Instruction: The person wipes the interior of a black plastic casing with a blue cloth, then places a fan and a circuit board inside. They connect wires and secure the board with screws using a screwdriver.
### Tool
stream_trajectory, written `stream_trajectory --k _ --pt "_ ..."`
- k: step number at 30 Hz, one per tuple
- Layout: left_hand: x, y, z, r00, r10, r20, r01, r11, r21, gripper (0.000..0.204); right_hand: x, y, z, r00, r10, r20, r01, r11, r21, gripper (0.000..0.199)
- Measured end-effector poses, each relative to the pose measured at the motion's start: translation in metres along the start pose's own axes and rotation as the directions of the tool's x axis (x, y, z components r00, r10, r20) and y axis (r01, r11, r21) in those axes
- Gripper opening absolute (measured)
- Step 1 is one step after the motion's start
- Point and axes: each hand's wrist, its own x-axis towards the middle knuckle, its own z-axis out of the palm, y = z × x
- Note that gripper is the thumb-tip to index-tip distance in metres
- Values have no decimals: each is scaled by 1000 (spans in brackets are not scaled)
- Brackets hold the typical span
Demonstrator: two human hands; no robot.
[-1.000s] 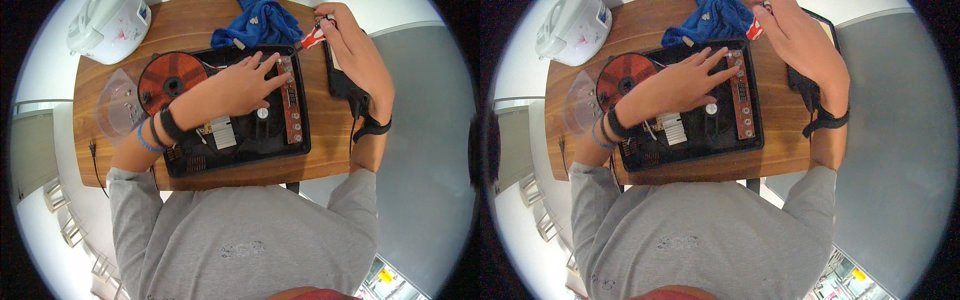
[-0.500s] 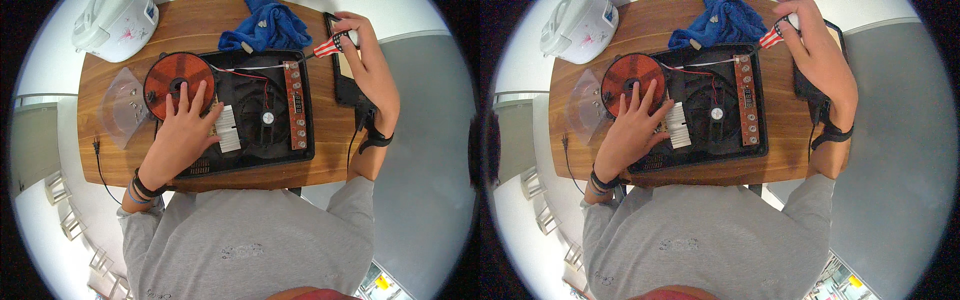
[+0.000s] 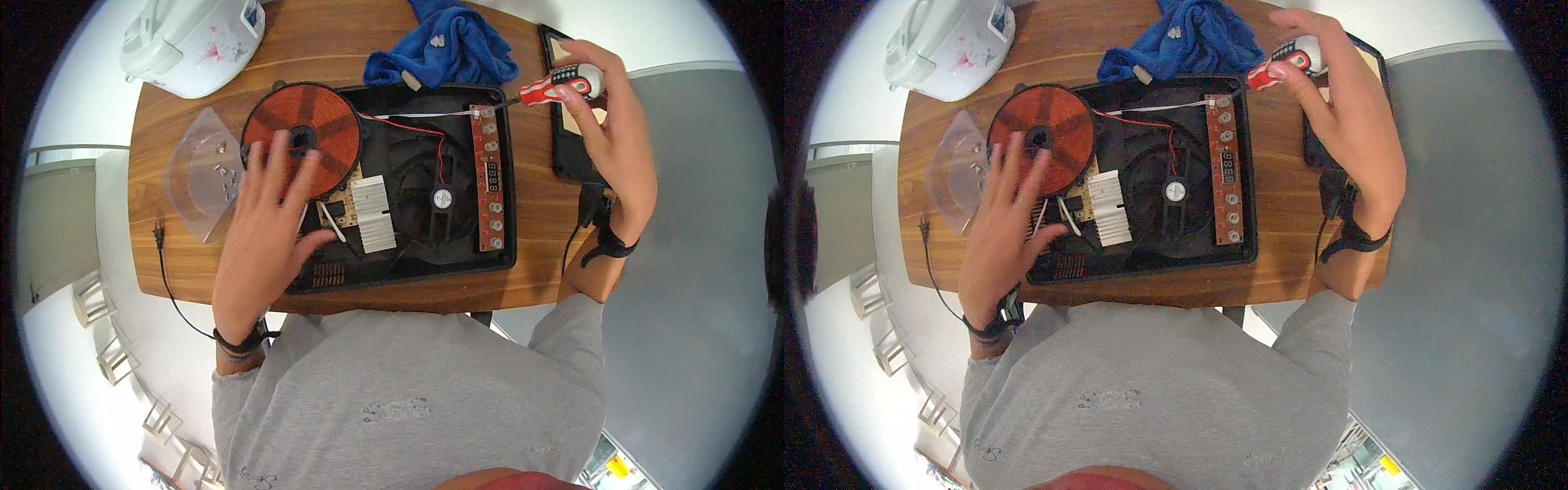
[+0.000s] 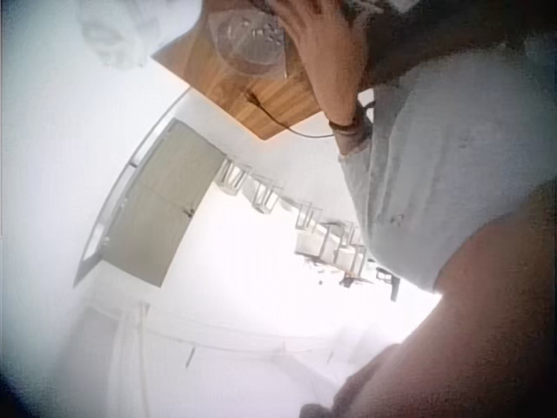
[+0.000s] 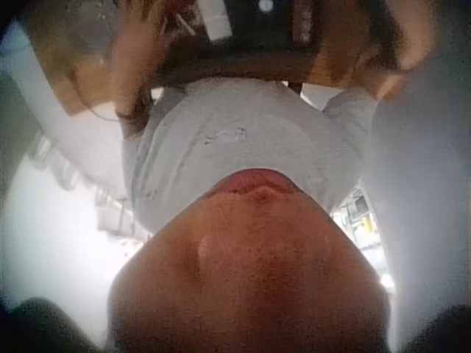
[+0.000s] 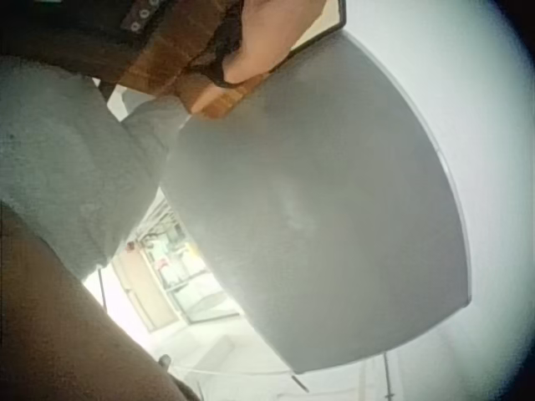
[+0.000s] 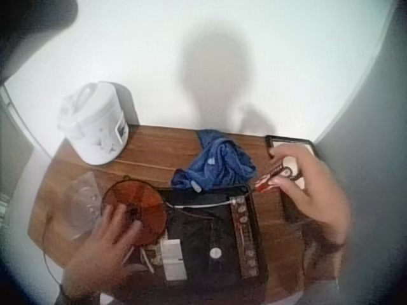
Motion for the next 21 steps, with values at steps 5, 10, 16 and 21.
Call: stream_trajectory --k 5,10,16,21 --pt "-20 -1 -2 993 -115 -14 114 993 -20 87 7 6 6 998 -61 -16 54 959 -277 31" --pt "-24 -4 0 982 -162 -94 154 984 -90 90 8 -1 12 982 -172 -78 160 976 -147 24" --pt "-33 -16 33 955 -269 -123 262 963 -65 94 3 -18 -7 997 67 31 -56 960 -273 28" --pt "-22 -22 29 955 -281 -99 271 956 -109 99 2 -25 -1 996 91 21 -70 880 -469 27"
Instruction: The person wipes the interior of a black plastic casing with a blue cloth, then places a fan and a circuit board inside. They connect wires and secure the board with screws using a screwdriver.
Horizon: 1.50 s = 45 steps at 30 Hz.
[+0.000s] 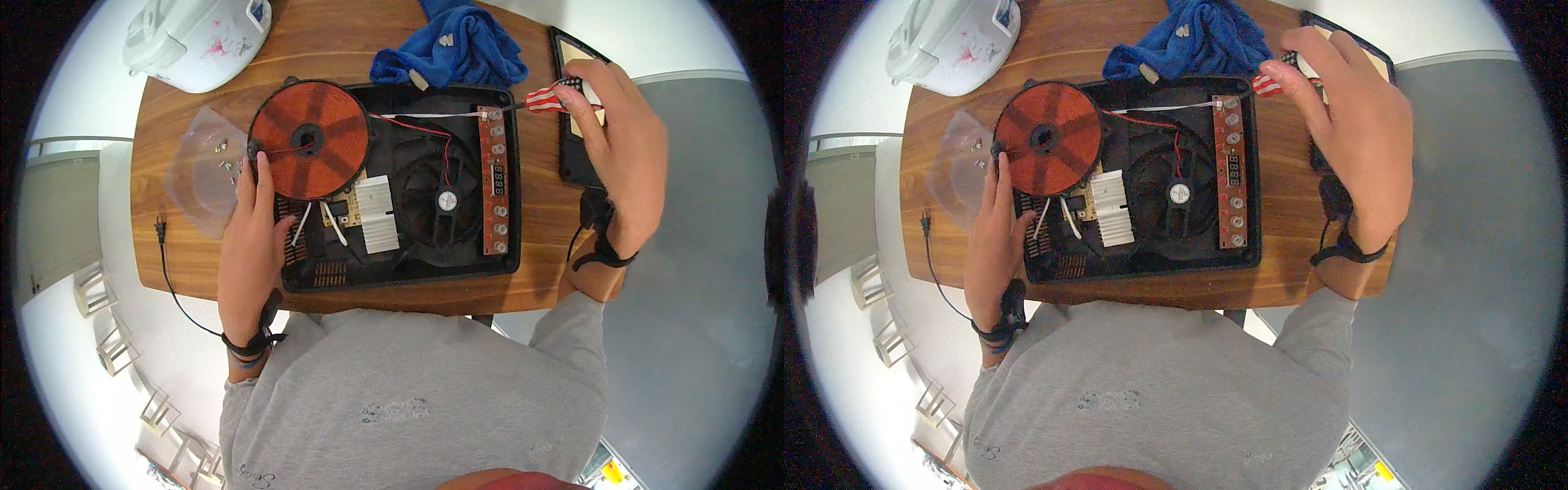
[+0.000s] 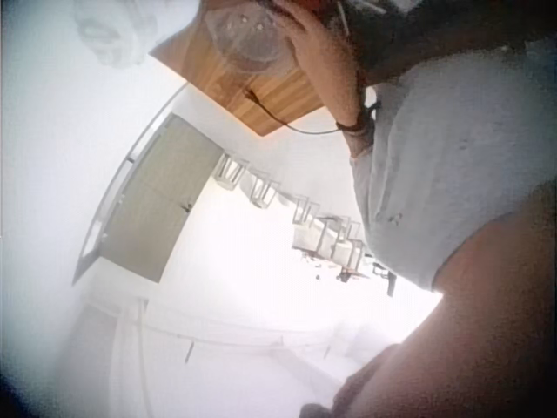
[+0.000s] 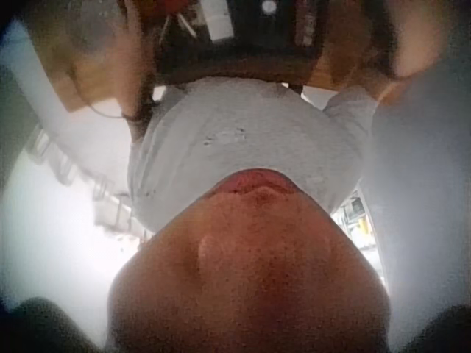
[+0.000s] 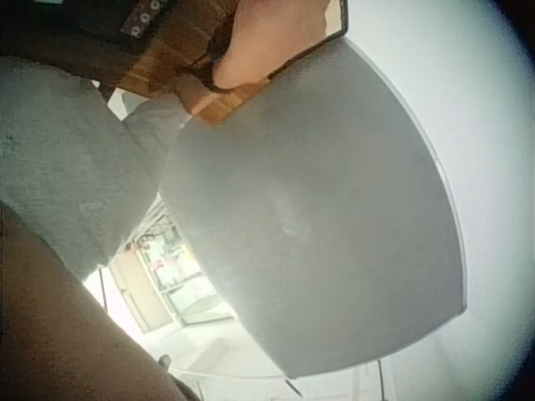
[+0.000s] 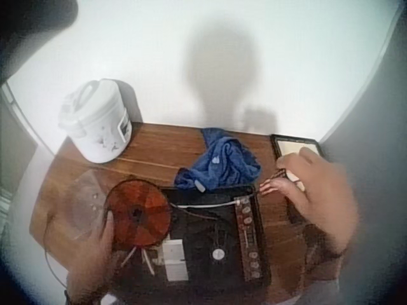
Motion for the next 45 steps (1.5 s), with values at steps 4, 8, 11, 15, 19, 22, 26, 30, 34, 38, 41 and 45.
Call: stream_trajectory --k 4,8,11,15,19,22,26,30,34,38,41,45 --pt "3 5 -3 999 -33 14 34 999 -18 103 0 -4 7 976 -148 -158 174 971 166 22" --pt "6 4 -3 999 -32 11 32 998 -49 106 1 4 10 984 -134 -120 165 938 304 23" --pt "10 4 -3 999 -45 27 47 996 -78 108 5 3 11 996 -56 -71 69 979 193 19" --pt "14 1 0 1000 -8 11 9 997 -82 110 10 15 19 989 -72 -133 91 986 143 18" --pt "24 -4 -1 999 35 8 -34 996 -87 113 -1 8 13 995 98 -32 -75 899 431 21" --pt "30 -9 1 998 53 19 -50 993 -111 114 -9 8 5 993 114 26 -114 894 433 24" --pt "36 -8 1 999 44 27 -41 995 -96 115 -4 4 -2 975 214 68 -218 973 72 27" --pt "38 -11 1 998 55 31 -52 995 -89 115 -3 3 -5 942 310 128 -301 950 -85 31" --pt "40 -8 -1 998 52 42 -47 994 -101 115 -14 17 12 981 -68 -182 127 936 330 30" --pt "40 -7 -2 998 34 50 -29 995 -92 115 -11 17 12 979 -142 -147 190 898 397 26" --pt "40 -7 -1 999 27 46 -23 996 -85 115 -2 6 8 978 204 52 -210 922 326 22" --pt "40 -8 -2 998 42 42 -37 994 -102 116 -4 36 16 994 108 -3 -100 930 355 17"
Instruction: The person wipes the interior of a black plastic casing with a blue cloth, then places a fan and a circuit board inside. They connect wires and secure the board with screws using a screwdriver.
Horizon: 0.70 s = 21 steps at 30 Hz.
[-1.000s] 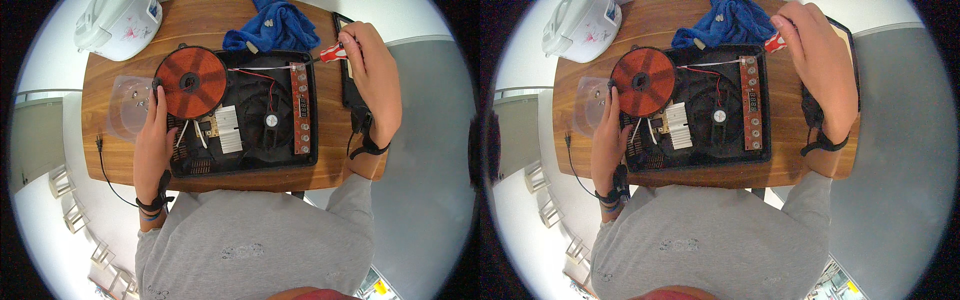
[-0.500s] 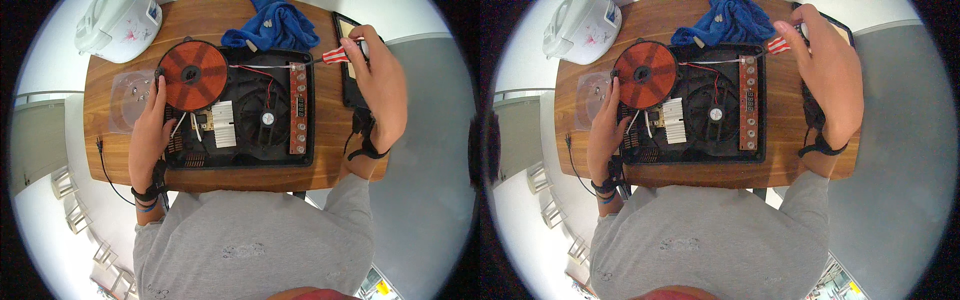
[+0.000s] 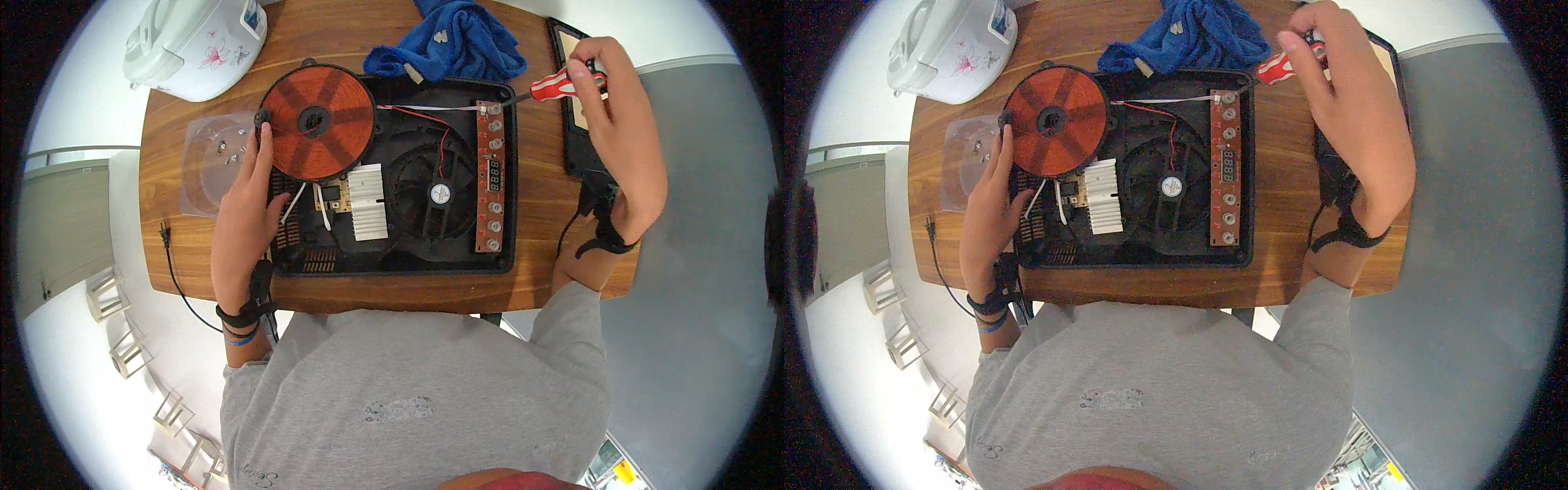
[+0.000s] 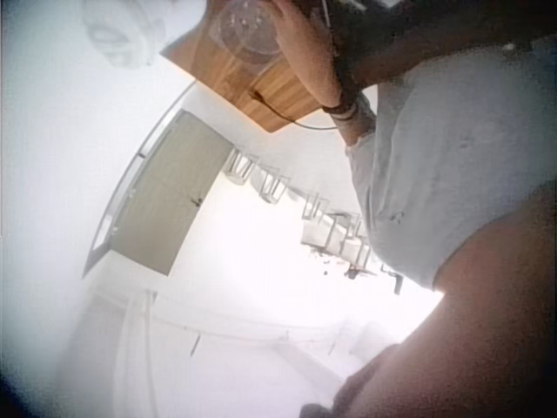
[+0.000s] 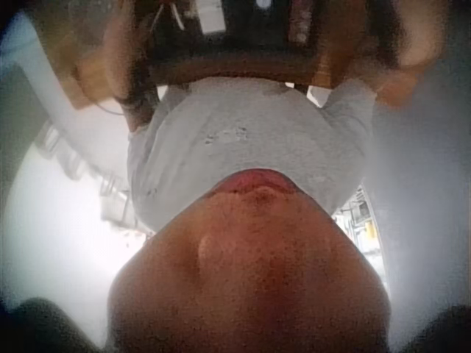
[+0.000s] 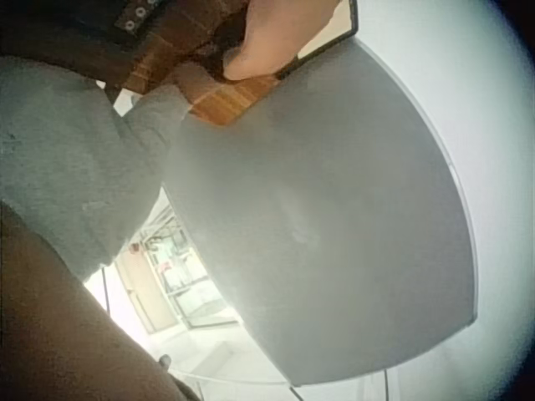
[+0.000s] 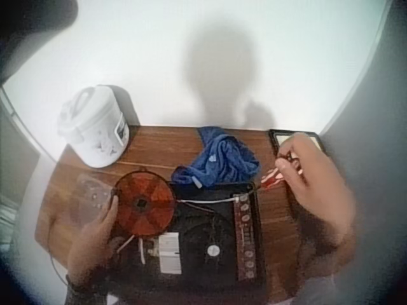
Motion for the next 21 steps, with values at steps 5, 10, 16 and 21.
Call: stream_trajectory --k 5,10,16,21 --pt "1 0 0 1000 6 3 -6 1000 4 116 -5 3 -2 987 -163 2 160 971 179 17" --pt "-1 -2 0 1000 11 3 -11 1000 14 114 6 -25 -12 934 337 123 -300 922 -247 21" --pt "-1 -6 -6 997 66 28 -66 998 -3 104 3 6 -22 949 -306 77 312 944 -104 27" --pt "-1 -11 -4 989 147 -21 -146 987 69 96 7 -18 -29 967 152 203 -60 914 -402 33"
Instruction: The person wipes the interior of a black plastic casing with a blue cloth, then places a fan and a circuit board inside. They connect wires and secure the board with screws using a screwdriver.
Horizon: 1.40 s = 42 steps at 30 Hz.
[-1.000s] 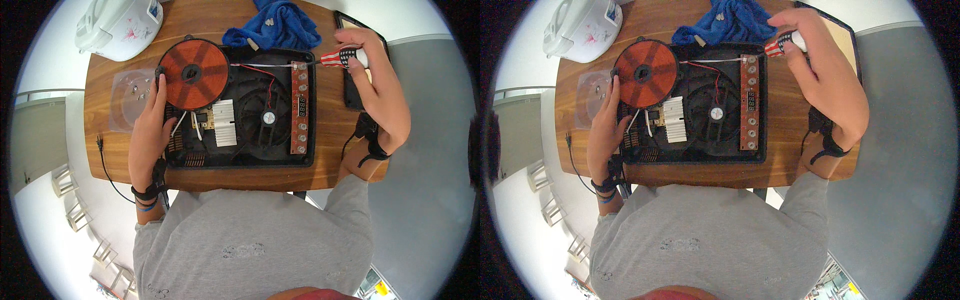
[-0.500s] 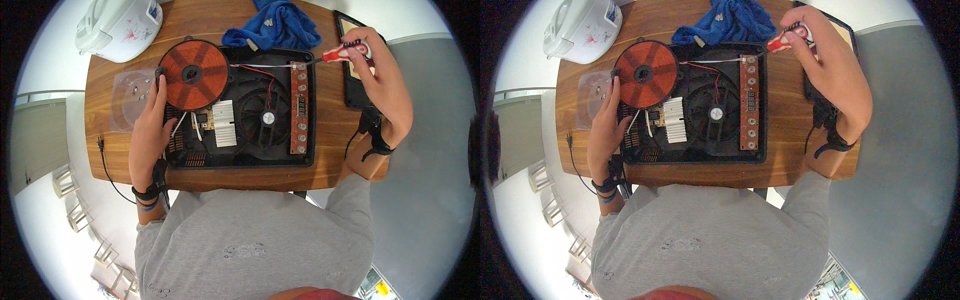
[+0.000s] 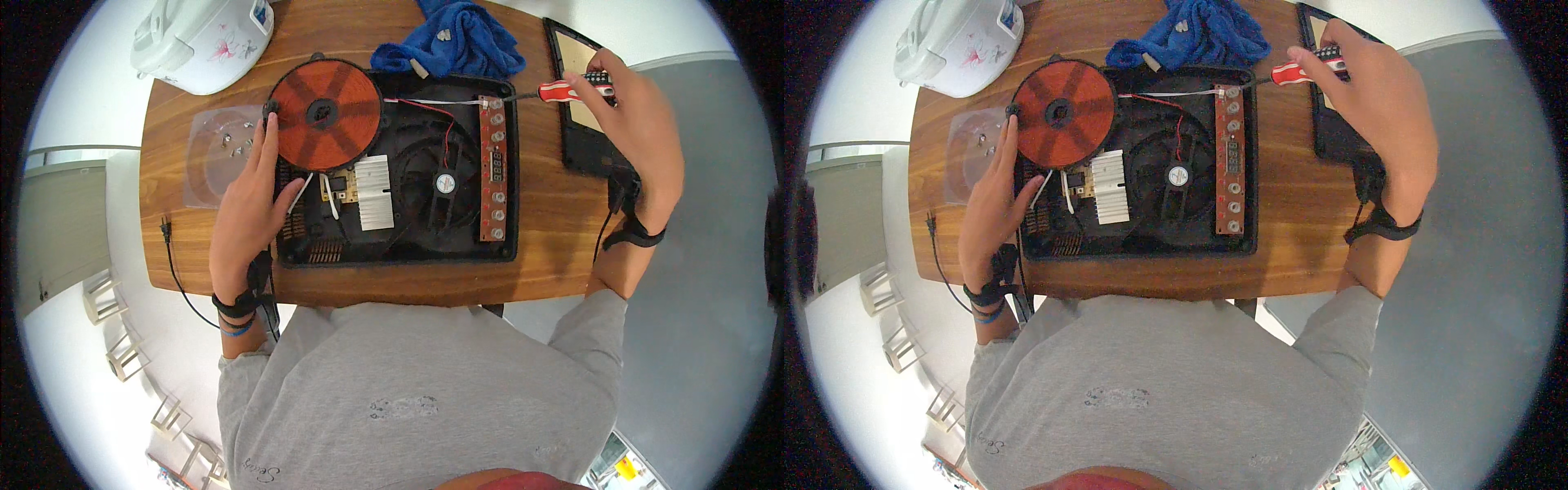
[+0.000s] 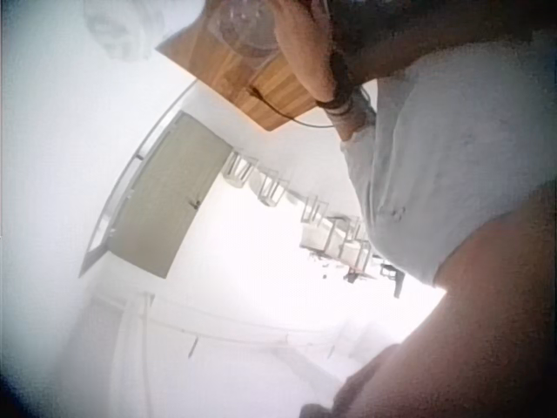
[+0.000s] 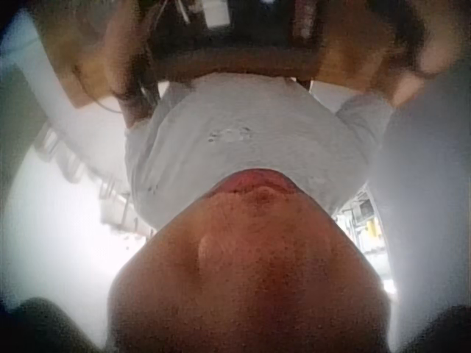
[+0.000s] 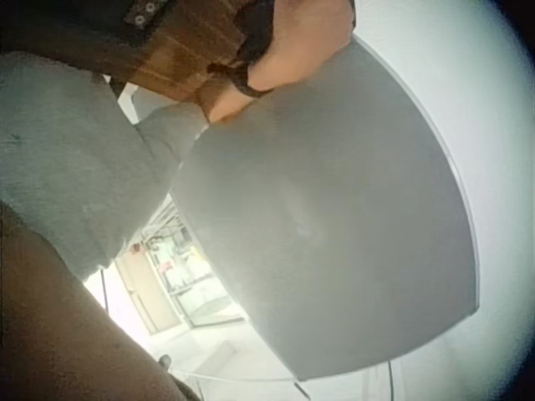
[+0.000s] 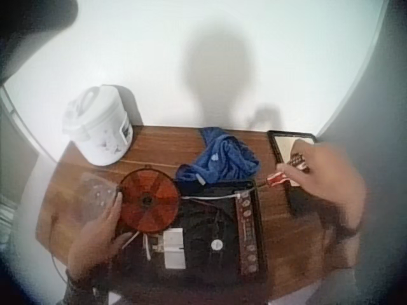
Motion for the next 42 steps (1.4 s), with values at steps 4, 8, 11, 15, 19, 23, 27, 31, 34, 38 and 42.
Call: stream_trajectory --k 4,8,11,15,19,23,27,31,34,38,42 --pt "0 -2 -1 1000 18 -10 -18 1000 1 93 -4 17 12 922 -318 -220 345 934 95 41" --pt "-1 -3 -3 1000 24 -2 -24 1000 -2 91 -7 13 5 920 -355 -164 384 900 206 45" --pt "-3 -1 -5 1000 14 12 -14 1000 5 91 -3 -25 -2 997 74 -11 -72 994 83 48" --pt "-2 1 -7 999 16 32 -16 1000 7 89 -6 -12 13 946 -200 -253 256 943 212 51" --pt "-2 1 -9 999 32 38 -33 999 10 88 -1 4 11 866 -427 -262 459 886 72 50" --pt "-3 1 -11 998 27 57 -28 999 26 86 -6 -30 8 990 -7 -141 6 1000 -7 46" --pt "-3 -4 -12 997 59 47 -61 998 25 80 -10 -22 14 944 -121 -306 164 979 120 49" --pt "-2 -4 -21 993 -14 115 23 997 -79 70 -10 -4 9 924 -321 -208 349 931 112 46" --pt "-3 -22 -15 996 84 18 -81 986 -146 65 -18 -13 5 992 -30 -122 37 998 51 39" --pt "-7 -26 -17 999 49 4 -47 968 -247 57 -26 -17 16 961 124 -249 -128 992 0 32" --pt "-9 -28 -28 998 -11 -56 -9 936 -351 42 -55 -23 30 881 122 -458 -78 990 114 25"
